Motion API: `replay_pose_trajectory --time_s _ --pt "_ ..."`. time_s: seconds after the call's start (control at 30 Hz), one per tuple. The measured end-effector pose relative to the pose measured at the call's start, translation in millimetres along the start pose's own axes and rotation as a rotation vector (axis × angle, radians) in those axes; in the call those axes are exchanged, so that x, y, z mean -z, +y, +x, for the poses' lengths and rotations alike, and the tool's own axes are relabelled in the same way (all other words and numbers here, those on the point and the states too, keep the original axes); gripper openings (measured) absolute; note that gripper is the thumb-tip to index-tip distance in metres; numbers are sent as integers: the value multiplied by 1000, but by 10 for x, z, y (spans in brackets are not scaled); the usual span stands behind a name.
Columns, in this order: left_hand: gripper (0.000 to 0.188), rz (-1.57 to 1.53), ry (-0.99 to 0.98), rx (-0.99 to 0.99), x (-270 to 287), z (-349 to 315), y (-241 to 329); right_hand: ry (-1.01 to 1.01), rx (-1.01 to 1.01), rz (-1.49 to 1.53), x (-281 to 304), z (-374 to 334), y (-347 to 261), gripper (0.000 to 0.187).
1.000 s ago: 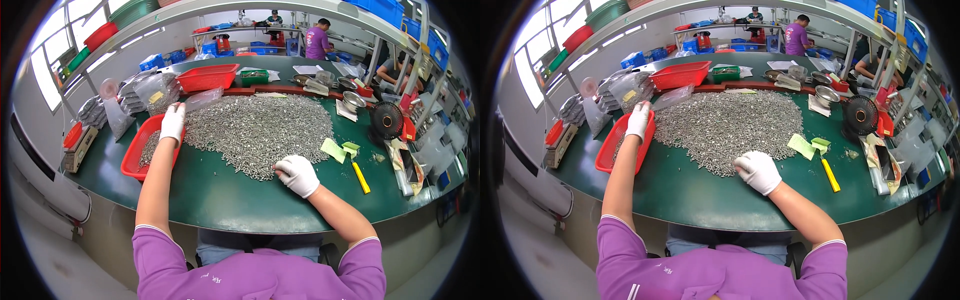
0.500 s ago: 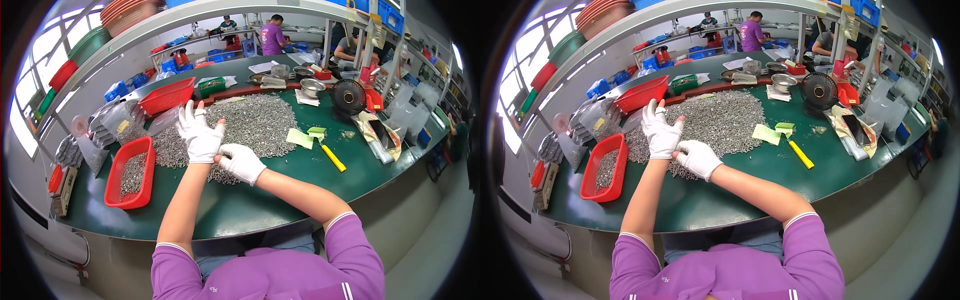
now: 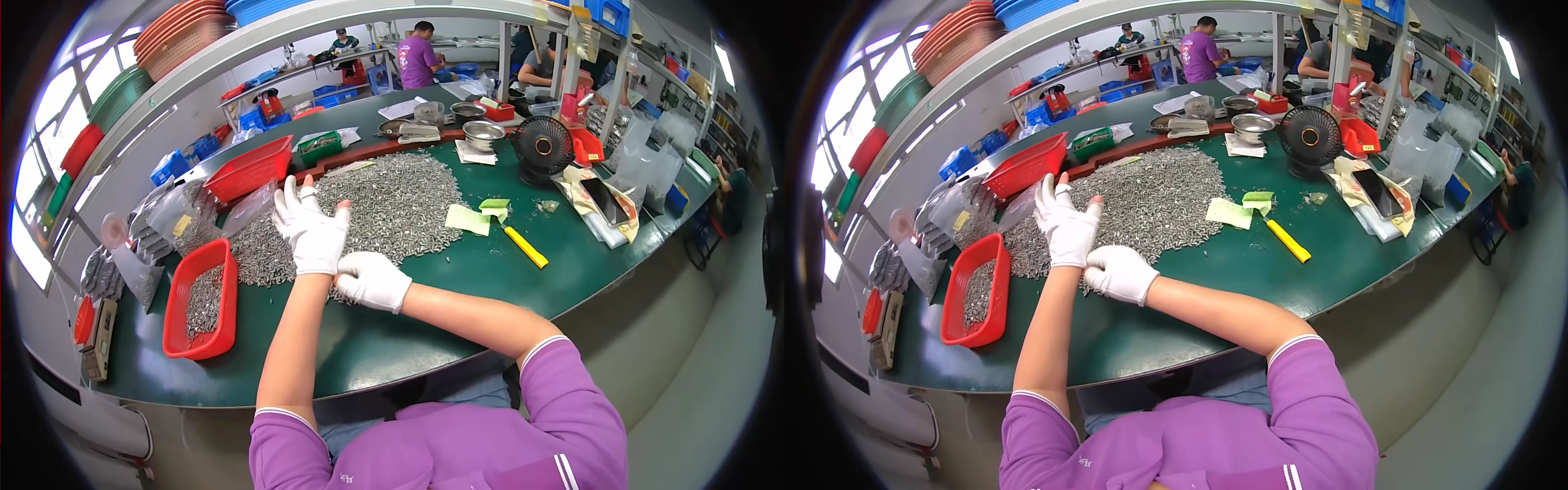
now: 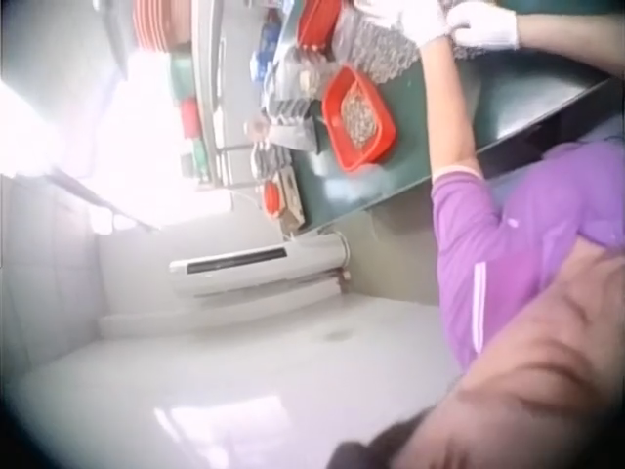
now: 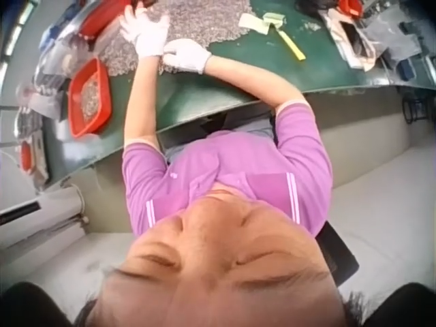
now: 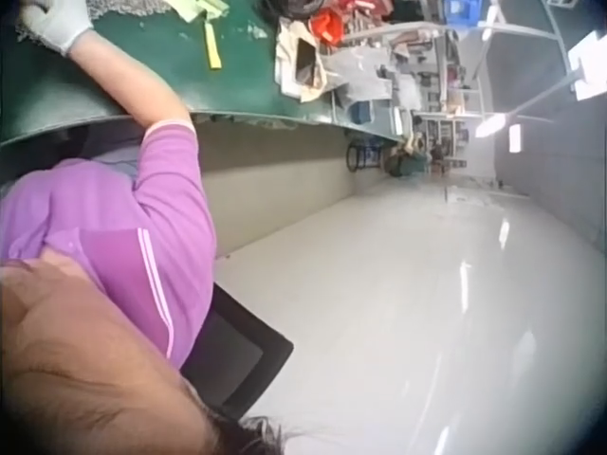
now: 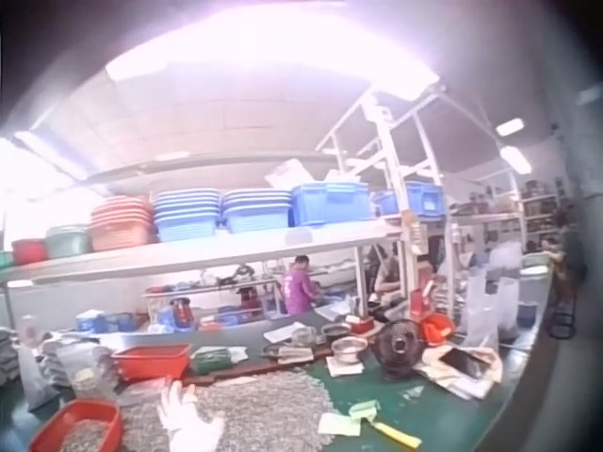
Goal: Sorting and inspecting small metal components on a factory workbench.
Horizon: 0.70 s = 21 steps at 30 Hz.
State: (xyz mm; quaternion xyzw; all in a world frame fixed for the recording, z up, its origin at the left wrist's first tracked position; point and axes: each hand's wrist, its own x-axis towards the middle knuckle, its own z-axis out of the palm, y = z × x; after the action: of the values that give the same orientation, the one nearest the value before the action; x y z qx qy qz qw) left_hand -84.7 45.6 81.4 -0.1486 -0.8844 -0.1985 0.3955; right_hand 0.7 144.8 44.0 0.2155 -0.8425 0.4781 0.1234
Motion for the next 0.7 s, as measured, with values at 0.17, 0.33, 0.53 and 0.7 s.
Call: replay_pose_trajectory --time_s 0.17,0.33,0.53,0.7 --pt "50 -634 -80 115 -31 -78 -50 -92 256 -105 -100 -153 -140 20" --pt "26 -1964 -271 752 -176 22 -245 -150 241 -175 137 119 -363 26" --pt "16 -1061 -283 111 413 -103 275 524 -21 -378 830 521 99 31" --pt "30 -930 -345 22 357 -363 605 595 -107 -526 804 535 131 63"
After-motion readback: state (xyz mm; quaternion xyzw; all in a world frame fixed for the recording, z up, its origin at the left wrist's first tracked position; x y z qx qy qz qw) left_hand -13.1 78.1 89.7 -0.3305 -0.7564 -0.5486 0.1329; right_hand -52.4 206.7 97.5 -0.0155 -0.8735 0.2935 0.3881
